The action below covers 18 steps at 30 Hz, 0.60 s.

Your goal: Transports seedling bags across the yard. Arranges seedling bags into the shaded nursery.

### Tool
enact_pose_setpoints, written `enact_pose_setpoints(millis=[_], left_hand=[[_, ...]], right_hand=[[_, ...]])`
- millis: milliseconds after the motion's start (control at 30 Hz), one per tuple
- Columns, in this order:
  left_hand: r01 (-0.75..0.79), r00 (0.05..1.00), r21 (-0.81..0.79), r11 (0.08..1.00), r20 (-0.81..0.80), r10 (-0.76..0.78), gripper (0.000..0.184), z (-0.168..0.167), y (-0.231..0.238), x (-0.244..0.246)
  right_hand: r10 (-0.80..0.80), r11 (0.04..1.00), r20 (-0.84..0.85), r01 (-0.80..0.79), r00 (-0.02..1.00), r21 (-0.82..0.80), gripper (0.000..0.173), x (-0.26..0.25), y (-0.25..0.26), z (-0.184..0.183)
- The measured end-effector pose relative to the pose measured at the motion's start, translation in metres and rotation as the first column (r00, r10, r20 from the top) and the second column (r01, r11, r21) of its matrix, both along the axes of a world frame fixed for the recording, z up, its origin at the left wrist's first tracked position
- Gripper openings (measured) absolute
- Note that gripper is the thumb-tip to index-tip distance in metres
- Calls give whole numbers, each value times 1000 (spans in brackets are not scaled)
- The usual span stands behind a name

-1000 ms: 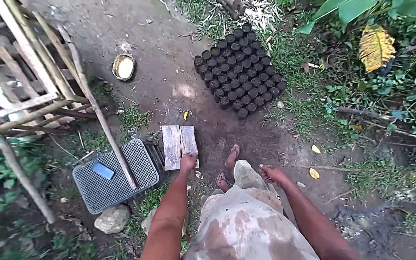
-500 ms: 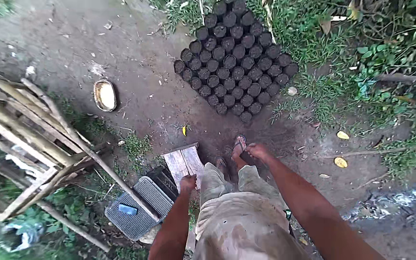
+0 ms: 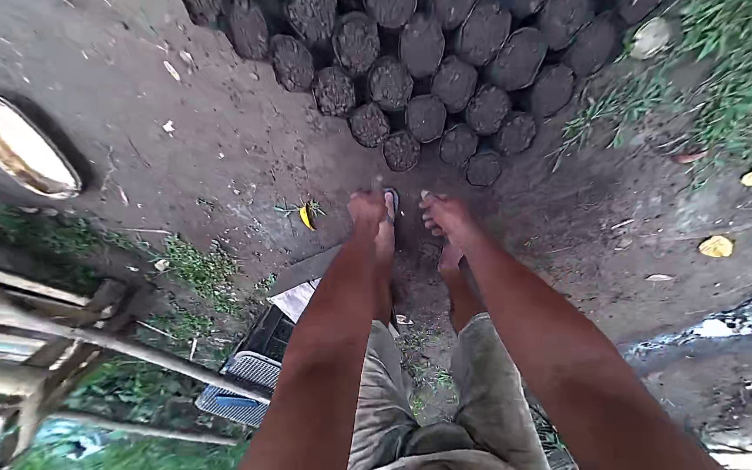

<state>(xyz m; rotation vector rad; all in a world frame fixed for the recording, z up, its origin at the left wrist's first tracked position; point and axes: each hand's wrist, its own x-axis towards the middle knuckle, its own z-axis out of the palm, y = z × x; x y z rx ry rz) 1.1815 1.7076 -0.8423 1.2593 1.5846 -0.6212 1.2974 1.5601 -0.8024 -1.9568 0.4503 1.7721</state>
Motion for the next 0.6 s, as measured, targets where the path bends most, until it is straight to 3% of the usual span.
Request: enact_pose_setpoints(millis=[100,233,333,467,600], left_hand=[[-109,994,-16,994,-7,109,72,-46,26,23],[-73,996,-21,997,-49,72,87,-86,46,39],[-77,996,-11,997,-42,77,81,-103,50,44],[-70,996,14,997,55,69,58,-114,50,47],[92,996,97,991,2,-93,52,-118,55,49]], right_hand=[[17,1000,66,-15,998,-21,58,-4,21,-70],[113,992,97,-107,989,-63,69,3,45,-120],[153,987,90,-149,984,-55,69,8,53,-136],[126,992,88,-125,988,-14,53,11,52,-146],[137,990,93,-139,986,19,48,14,47,-143]])
